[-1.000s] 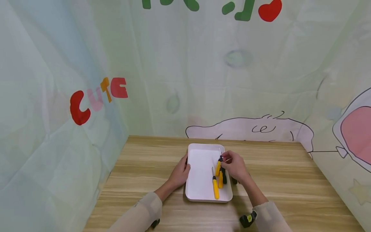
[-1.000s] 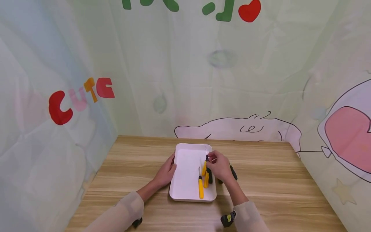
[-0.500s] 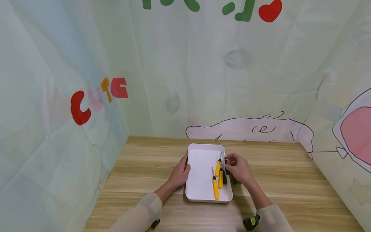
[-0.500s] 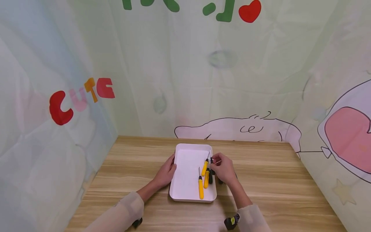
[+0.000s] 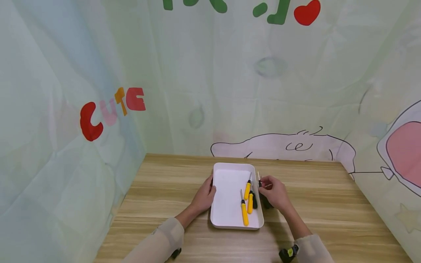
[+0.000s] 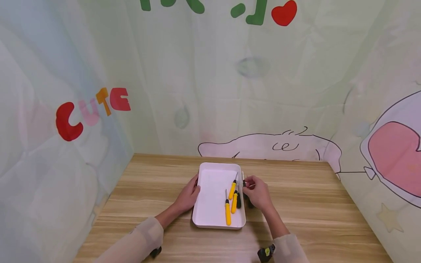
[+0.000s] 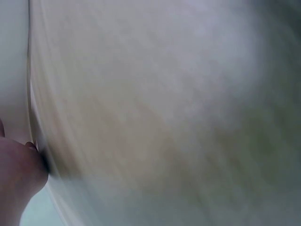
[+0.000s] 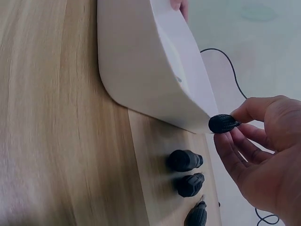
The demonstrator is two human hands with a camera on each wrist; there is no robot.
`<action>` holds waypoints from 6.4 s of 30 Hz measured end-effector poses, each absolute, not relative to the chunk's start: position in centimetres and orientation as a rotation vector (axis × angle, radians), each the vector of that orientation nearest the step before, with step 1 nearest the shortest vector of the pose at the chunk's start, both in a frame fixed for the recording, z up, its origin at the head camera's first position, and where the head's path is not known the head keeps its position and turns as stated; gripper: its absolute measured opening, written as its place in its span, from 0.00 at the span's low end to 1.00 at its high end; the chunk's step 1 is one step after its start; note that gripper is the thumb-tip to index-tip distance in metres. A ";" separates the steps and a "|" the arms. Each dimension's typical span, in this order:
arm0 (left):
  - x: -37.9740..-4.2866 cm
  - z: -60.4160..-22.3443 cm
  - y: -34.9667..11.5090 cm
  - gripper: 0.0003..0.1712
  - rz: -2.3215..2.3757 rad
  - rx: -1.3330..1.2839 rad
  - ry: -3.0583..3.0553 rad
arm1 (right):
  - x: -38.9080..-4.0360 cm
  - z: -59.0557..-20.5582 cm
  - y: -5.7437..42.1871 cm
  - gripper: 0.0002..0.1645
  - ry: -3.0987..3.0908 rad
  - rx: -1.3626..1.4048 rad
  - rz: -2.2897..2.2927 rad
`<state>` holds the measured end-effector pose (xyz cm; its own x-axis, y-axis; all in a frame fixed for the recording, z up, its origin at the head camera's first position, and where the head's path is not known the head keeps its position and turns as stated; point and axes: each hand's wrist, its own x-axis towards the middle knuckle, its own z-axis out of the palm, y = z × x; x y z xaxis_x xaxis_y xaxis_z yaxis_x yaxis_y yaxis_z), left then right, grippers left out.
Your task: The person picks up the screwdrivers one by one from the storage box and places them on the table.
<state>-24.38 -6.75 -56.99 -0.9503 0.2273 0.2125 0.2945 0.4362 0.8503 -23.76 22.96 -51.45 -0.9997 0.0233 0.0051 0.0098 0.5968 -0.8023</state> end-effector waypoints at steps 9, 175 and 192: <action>-24.5 -57.0 -6.8 0.32 -1.565 -0.473 -2.604 | -23.8 -51.7 24.1 0.18 -2.779 -0.042 1.413; -24.4 -56.1 -7.7 0.32 -1.479 -0.485 -2.518 | -23.9 -52.8 19.6 0.27 -2.868 0.073 1.315; -24.8 -56.3 -9.7 0.31 -1.403 -0.426 -2.586 | -24.0 -55.5 16.9 0.33 -2.710 0.014 1.573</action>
